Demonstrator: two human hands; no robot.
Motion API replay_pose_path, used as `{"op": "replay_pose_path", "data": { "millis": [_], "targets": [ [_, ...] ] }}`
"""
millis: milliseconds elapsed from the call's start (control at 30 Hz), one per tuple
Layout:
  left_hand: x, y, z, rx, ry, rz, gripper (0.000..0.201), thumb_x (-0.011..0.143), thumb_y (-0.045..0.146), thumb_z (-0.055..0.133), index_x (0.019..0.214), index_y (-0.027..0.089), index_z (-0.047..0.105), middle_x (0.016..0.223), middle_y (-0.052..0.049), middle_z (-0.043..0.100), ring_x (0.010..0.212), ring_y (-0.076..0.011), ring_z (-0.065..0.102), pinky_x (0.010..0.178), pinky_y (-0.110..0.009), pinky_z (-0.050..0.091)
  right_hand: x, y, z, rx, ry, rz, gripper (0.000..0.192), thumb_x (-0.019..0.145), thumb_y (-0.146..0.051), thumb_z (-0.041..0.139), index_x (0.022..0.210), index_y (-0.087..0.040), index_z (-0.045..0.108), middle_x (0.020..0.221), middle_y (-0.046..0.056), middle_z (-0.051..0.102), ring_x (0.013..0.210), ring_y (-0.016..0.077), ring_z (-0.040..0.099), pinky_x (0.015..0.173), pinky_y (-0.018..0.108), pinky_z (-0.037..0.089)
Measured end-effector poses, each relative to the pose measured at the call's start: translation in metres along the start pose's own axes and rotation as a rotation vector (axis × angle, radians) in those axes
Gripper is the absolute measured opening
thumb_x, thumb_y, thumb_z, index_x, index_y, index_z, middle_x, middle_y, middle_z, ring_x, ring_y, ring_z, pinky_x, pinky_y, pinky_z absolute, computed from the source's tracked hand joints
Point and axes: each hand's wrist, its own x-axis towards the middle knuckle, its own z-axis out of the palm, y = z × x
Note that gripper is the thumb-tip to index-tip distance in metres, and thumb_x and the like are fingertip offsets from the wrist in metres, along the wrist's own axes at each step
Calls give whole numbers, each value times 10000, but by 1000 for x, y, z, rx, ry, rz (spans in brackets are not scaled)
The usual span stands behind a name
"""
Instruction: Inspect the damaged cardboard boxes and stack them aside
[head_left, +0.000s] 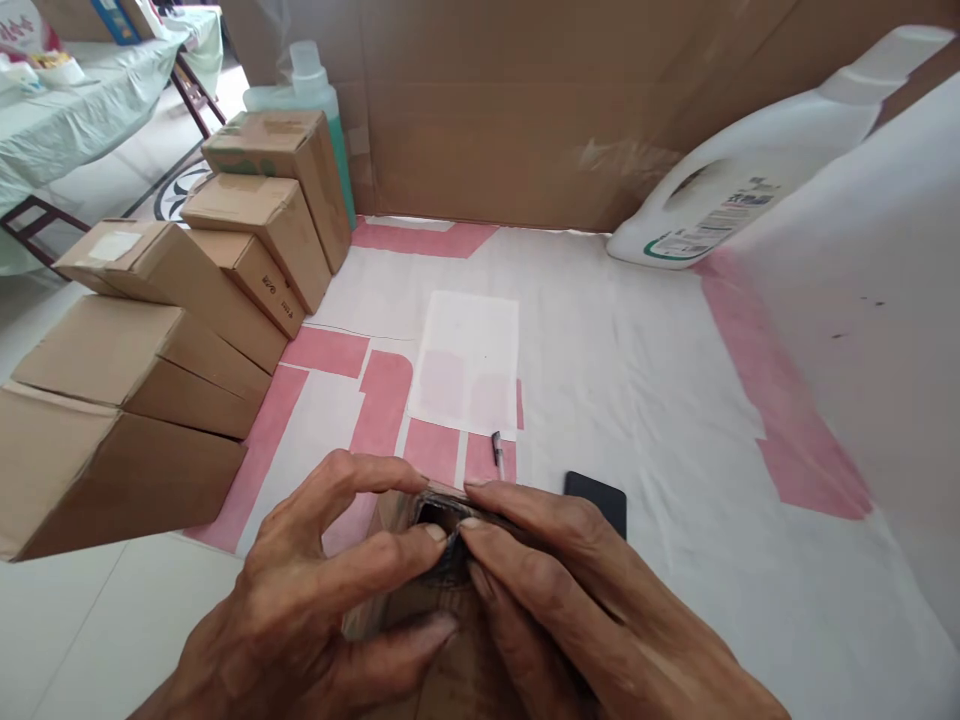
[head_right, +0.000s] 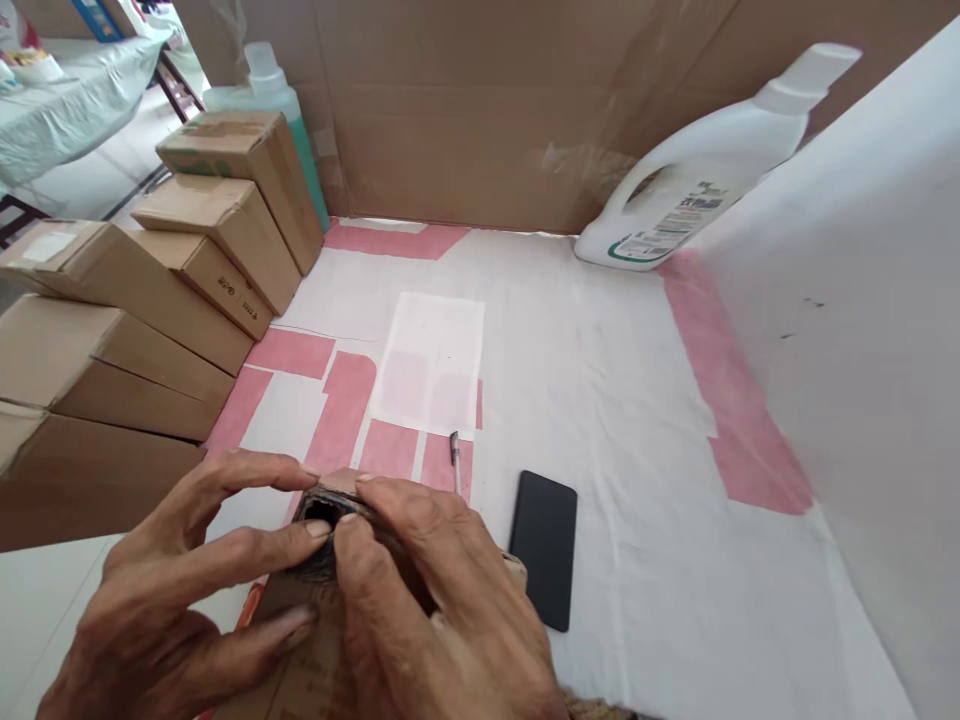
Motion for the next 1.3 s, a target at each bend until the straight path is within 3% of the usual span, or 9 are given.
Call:
{"op": "replay_pose_path", "data": {
  "millis": [400, 633, 767, 833, 900, 1000, 1100, 1200, 1300],
  "targets": [
    [21, -10, -8, 36, 4, 49, 208, 984, 149, 737, 1176, 218, 695, 1273, -66, 743, 1203, -143, 712, 1103, -221, 547, 6, 1, 10, -9, 35, -50, 240, 1068, -117, 580, 1283, -128, 685, 1304, 167, 758, 1234, 248, 736, 1088, 387, 617],
    [38, -21, -13, -35, -112, -164, 218, 1014, 282, 674, 1210, 302, 768, 1142, 5, 841, 1026, -170, 809, 946, -231, 635, 18, -14, 5, 210, 261, 125, 199, 1056, -155, 613, 1229, -207, 698, 1209, 84, 795, 1162, 238, 760, 1018, 392, 638],
    [23, -34, -16, -16, 4, -249, 221, 1005, 441, 668, 1076, 335, 849, 1004, 16, 870, 843, -201, 834, 726, -220, 667, 12, 14, -20, 180, 654, 382, 112, 1028, -201, 663, 1077, -262, 743, 1054, 56, 807, 1023, 263, 784, 870, 422, 657],
    [9, -40, -22, 40, 47, -340, 249, 1004, 479, 654, 1067, 360, 863, 1004, 23, 877, 830, -222, 845, 649, -224, 670, 0, 41, -23, 99, 731, 523, 72, 1032, -289, 681, 1003, -257, 739, 965, 36, 789, 879, 233, 766, 771, 383, 629],
    [-5, -41, -28, 105, 77, -452, 267, 1019, 491, 629, 1079, 371, 861, 1040, 24, 877, 864, -256, 854, 632, -259, 690, -15, 68, -14, 35, 585, 663, 135, 1028, -362, 682, 1052, -236, 724, 887, 17, 762, 745, 202, 722, 695, 347, 579],
    [-19, -36, -32, 157, 126, -538, 286, 1047, 469, 586, 1122, 366, 841, 1124, 30, 864, 1000, -295, 849, 712, -318, 727, -36, 96, 17, -39, 31, 839, 245, 1052, -327, 614, 1247, -189, 669, 834, 20, 758, 762, 229, 730, 711, 349, 516],
    [-22, -28, -27, 171, 154, -528, 283, 1057, 437, 568, 1140, 369, 830, 1164, 52, 848, 1082, -289, 825, 778, -331, 731, -46, 99, 53, -89, -409, 932, 186, 1062, -275, 588, 1189, -161, 663, 916, 96, 794, 906, 295, 768, 713, 351, 442],
    [-17, -22, -16, 123, 188, -502, 250, 1058, 399, 592, 1115, 350, 830, 1155, 39, 843, 1062, -265, 813, 796, -311, 712, -49, 94, 80, -73, -473, 956, 52, 1015, -231, 639, 1003, -181, 638, 969, 133, 799, 905, 299, 773, 664, 324, 379],
    [-12, -17, -2, 47, 250, -511, 226, 1060, 380, 613, 1092, 335, 832, 1106, 30, 841, 1009, -226, 807, 799, -271, 672, -53, 98, 87, -4, -434, 932, 121, 989, -181, 608, 876, -218, 587, 848, 72, 777, 823, 249, 756, 631, 301, 381]
  ]
}}
